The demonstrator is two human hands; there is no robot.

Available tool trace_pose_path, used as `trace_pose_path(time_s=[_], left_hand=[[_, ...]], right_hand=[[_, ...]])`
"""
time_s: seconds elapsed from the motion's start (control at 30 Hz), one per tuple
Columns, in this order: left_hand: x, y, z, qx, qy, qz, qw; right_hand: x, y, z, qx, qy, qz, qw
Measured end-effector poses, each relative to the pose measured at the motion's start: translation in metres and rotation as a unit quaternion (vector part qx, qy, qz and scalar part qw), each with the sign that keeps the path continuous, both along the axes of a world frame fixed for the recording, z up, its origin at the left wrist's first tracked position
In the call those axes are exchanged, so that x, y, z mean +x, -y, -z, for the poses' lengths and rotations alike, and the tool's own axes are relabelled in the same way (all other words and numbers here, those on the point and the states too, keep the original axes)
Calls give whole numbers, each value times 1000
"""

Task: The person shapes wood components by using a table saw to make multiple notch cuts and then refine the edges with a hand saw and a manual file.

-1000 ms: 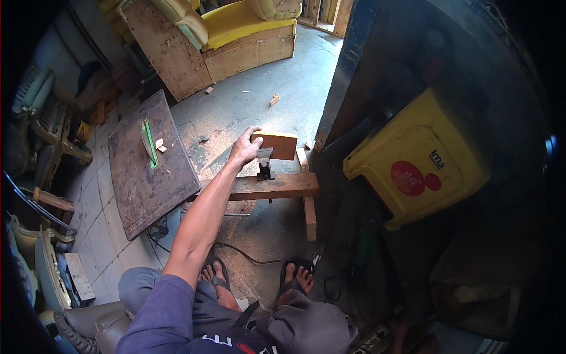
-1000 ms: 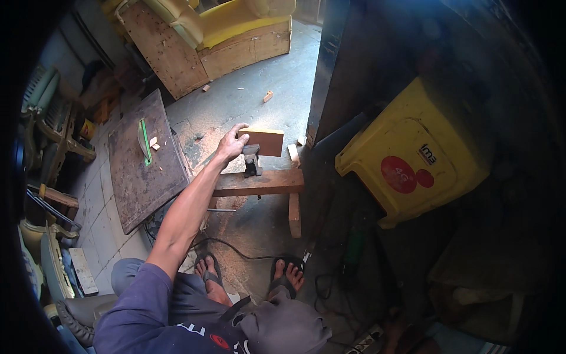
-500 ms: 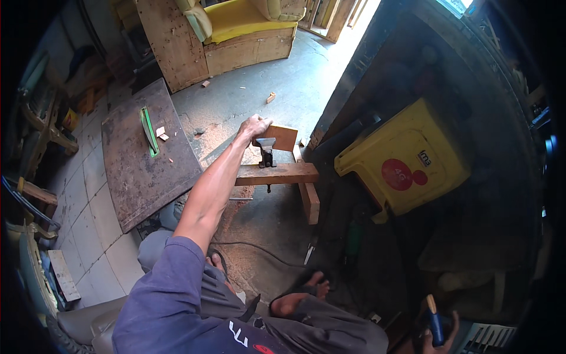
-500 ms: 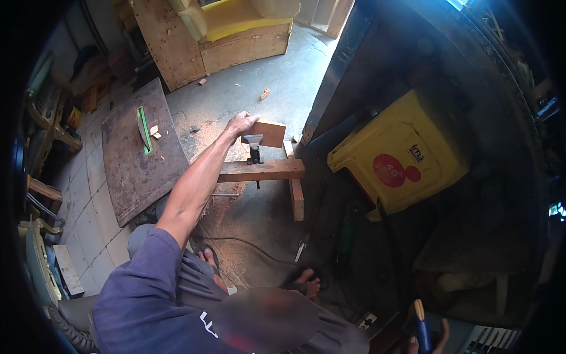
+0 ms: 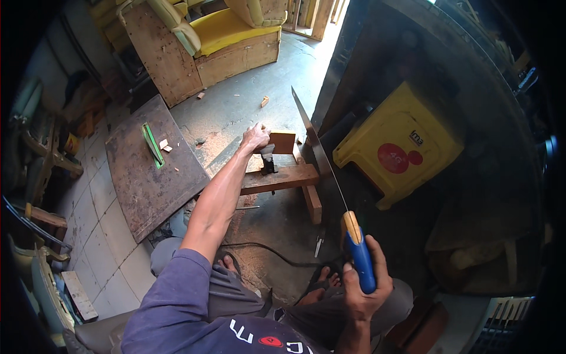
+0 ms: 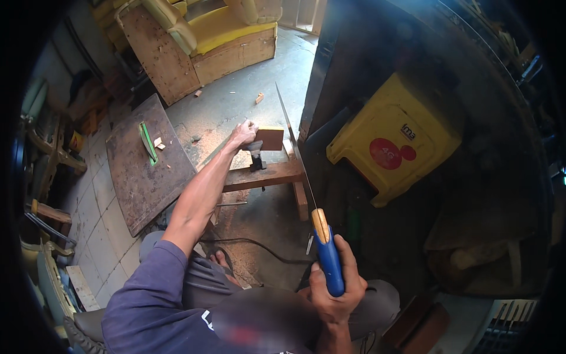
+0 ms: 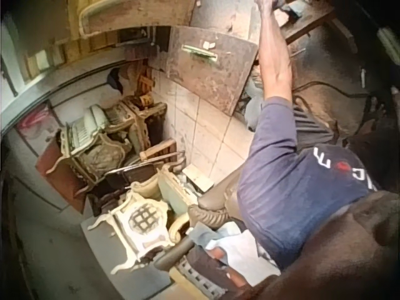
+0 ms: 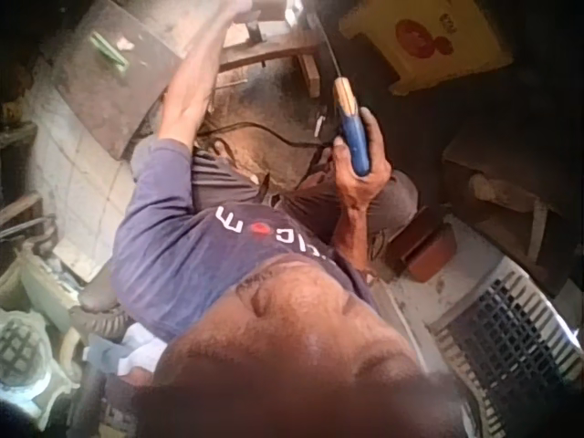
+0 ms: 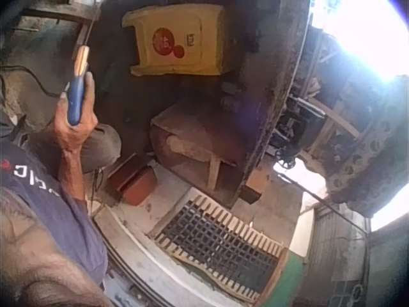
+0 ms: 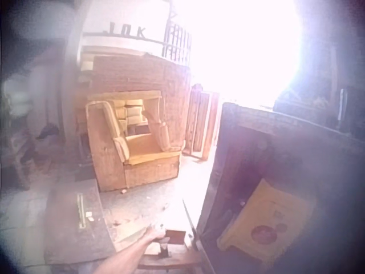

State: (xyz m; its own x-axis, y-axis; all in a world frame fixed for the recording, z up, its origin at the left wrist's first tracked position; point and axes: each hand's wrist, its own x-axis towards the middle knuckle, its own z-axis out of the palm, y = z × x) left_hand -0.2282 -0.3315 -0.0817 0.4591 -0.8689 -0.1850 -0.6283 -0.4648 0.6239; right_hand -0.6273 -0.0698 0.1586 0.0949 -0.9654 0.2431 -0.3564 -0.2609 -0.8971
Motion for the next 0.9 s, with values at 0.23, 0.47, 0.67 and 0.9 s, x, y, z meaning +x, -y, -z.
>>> trace_pose_path(time_s=[0.23,0.47,0.67,0.9], left_hand=[[-17,-5,1,-24,-6,-15,1000],[-7,5,11,-21,-6,-13,1000],[-6,15,15,-21,-10,-23,999],[6,19,7,10,-27,-6,1000]], right_hand=[[-13,6,34,4,-17,-34,999],[-9,-4,43,7,2,-21,1000],[2,-11,33,39,-18,4,999],[9,-10,32,71,-13,5,997]])
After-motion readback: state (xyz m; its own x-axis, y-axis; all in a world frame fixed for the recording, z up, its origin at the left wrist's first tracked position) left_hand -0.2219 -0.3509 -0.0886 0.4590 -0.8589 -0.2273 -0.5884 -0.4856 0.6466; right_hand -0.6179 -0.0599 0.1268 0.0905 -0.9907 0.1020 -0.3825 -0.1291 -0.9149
